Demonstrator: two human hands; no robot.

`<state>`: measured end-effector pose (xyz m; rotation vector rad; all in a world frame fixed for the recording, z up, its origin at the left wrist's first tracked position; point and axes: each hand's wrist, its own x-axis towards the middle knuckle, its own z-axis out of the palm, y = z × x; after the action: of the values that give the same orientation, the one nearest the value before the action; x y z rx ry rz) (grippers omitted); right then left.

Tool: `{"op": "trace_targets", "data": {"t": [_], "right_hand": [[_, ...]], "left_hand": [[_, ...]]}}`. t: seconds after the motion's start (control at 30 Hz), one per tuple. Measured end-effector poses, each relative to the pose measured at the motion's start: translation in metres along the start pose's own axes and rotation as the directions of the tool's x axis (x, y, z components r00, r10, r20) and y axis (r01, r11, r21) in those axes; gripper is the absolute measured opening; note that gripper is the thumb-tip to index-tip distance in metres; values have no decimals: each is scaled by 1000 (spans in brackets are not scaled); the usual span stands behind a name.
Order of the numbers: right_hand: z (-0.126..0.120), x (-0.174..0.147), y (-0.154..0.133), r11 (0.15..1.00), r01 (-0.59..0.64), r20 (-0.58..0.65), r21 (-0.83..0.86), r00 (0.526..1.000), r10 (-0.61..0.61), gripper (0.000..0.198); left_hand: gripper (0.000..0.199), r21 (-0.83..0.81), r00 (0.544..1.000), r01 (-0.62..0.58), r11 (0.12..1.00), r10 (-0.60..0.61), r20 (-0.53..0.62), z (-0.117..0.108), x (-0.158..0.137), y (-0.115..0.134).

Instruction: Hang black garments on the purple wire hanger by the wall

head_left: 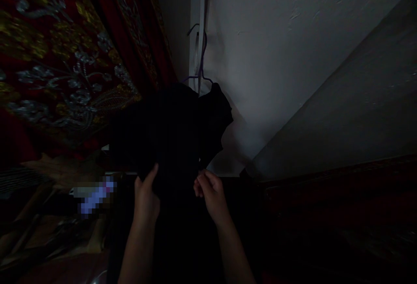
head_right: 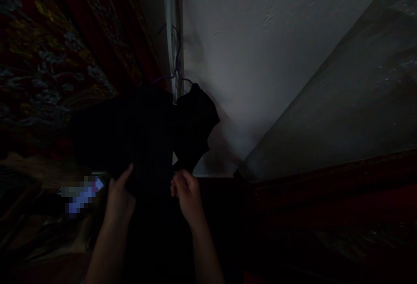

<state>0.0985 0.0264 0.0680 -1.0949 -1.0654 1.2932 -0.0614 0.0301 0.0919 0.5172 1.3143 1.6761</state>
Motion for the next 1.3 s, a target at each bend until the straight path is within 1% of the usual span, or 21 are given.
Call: {"op": "trace_targets", "data": {"t": [0.03, 0.1, 0.13, 0.17, 0.2, 0.23, 0.27, 0.3, 0.37, 0.4, 0.5, 0.53, 0.63, 0.73, 0.8, 0.93, 1.03, 1.13, 1.2, 1.27, 1.3], "right_hand": [[0, 0, 1, 1000, 5, -28, -13, 1000, -5, 45], [0, 1, 4, 998, 31, -79, -50, 996, -35, 44], [1, 1, 6, 997, 44, -96, -67, 994, -50, 43], [2, 1, 7, 995, 57, -102, -81, 993, -65, 41], [4, 1, 8, 994, 69, -96, -89, 992, -77, 39], [5, 1, 10, 993, 74, -81, -94, 993, -82, 37], [6, 1, 10, 992, 75, -65, -98, 995, -82, 35], [6, 1, 11, 992, 74, -54, -102, 995, -80, 33], [4, 1, 11, 992, 57, -46, -109, 997, -63, 33], [3, 1, 11, 994, 37, -47, -106, 998, -42, 34], [-1, -1, 10, 996, -53, -34, -71, 998, 51, 40], [-1, -2, 8, 994, -88, -17, -58, 996, 87, 41], [1, -1, -2, 986, -165, 0, 19, 986, 165, 41], [4, 12, -25, 975, -158, -84, 156, 981, 172, 42], [5, 32, -50, 973, -91, -132, 211, 984, 120, 39], [9, 79, -118, 969, 111, -172, 221, 982, -73, 27], [18, 96, -157, 962, 216, -137, 164, 971, -195, 25], [29, 91, -167, 946, 323, -1, 30, 946, -323, 27], [32, 83, -160, 918, 393, 68, -48, 919, -389, 29], [32, 76, -149, 903, 417, 99, -98, 907, -409, 30], [31, 74, -144, 902, 416, 103, -114, 908, -405, 31]], "left_hand": [[31, 48, 988, -123, 991, 127, -86, 1, 2, -4], [43, 169, 912, -338, 926, 367, -186, 2, 1, -18], [49, 214, 869, -416, 884, 456, -191, 3, -1, -26], [53, 237, 850, -463, 854, 504, -156, 5, -5, -35], [52, 241, 862, -474, 847, 502, -73, 7, -9, -44], [46, 242, 891, -451, 859, 451, 55, 10, -12, -51], [37, 250, 911, -406, 879, 366, 191, 13, -16, -57], [29, 272, 910, -360, 892, 272, 312, 16, -17, -60], [19, 334, 863, -325, 885, 134, 487, 19, -18, -63], [16, 351, 829, -345, 870, 108, 548, 20, -16, -62], [11, 337, 715, -450, 827, 108, 690, 18, -11, -58], [12, 329, 692, -478, 815, 118, 713, 17, -10, -57], [12, 334, 691, -546, 768, 189, 697, 17, -11, -59], [16, 358, 683, -610, 707, 240, 690, 18, -11, -68], [18, 378, 678, -639, 670, 259, 688, 18, -8, -77], [16, 408, 691, -649, 642, 274, 669, 12, 3, -95], [16, 423, 700, -650, 631, 280, 657, 10, 12, -99], [13, 417, 689, -658, 627, 277, 670, 16, 20, -84], [10, 392, 667, -673, 628, 285, 688, 26, 22, -60], [16, 330, 631, -711, 620, 357, 689, 41, 24, -25], [21, 248, 579, -769, 590, 477, 661, 50, 24, -5]]}}
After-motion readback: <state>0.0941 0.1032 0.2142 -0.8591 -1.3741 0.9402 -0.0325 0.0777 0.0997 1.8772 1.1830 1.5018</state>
